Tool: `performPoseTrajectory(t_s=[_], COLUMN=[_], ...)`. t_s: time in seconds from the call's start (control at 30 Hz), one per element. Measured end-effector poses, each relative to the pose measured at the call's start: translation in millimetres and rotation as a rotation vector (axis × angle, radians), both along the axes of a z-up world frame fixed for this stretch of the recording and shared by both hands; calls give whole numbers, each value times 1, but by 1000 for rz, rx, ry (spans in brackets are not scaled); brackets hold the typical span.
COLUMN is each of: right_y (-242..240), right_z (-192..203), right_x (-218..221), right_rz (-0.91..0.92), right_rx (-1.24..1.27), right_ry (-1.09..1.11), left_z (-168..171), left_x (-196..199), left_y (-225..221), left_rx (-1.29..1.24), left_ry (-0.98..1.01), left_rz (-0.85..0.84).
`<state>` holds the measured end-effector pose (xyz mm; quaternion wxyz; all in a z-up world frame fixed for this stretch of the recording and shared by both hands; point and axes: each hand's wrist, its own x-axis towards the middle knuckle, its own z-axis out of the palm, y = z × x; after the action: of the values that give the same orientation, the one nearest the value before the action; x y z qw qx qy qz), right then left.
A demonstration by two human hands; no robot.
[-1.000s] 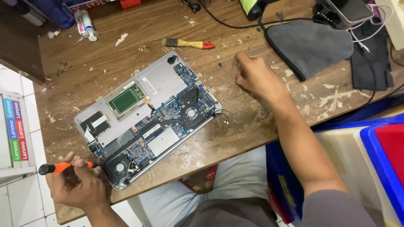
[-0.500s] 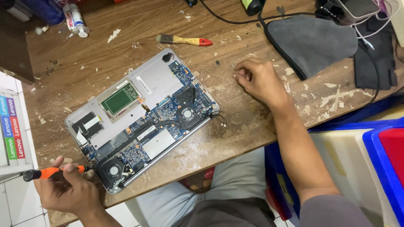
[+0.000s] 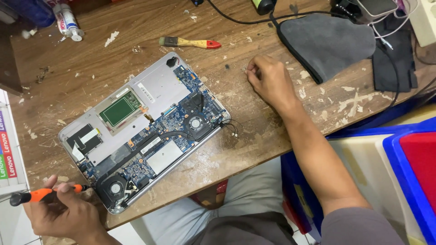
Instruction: The person uses a screwdriver to remove screws from the bottom case of a disassembled laptop. They then use a brush to clean dust from the cooling fan and surrounding components.
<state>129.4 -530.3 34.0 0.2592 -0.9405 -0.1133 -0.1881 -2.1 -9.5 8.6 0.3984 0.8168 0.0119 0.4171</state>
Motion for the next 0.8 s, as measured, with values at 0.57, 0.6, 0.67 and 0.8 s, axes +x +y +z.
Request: performPoseTrajectory(t_s=[0.57, 0.6, 0.67, 0.8], right_y=[-3, -2, -3, 2], right_z=[2, 3, 2, 2], right_x=[-5, -5, -4, -1], right_rz=[-13, -17, -13, 17], right_rx=[160, 151, 161, 131], right_ry=[-16, -12, -14, -48], left_z=[-4, -4, -9, -12], left_x=[1, 1, 4, 5], left_y=[2, 2, 4, 6], left_rx=[-44, -58, -66, -95], left_ry=[-4, -12, -21, -27], left_rz=[4, -11, -18, -6])
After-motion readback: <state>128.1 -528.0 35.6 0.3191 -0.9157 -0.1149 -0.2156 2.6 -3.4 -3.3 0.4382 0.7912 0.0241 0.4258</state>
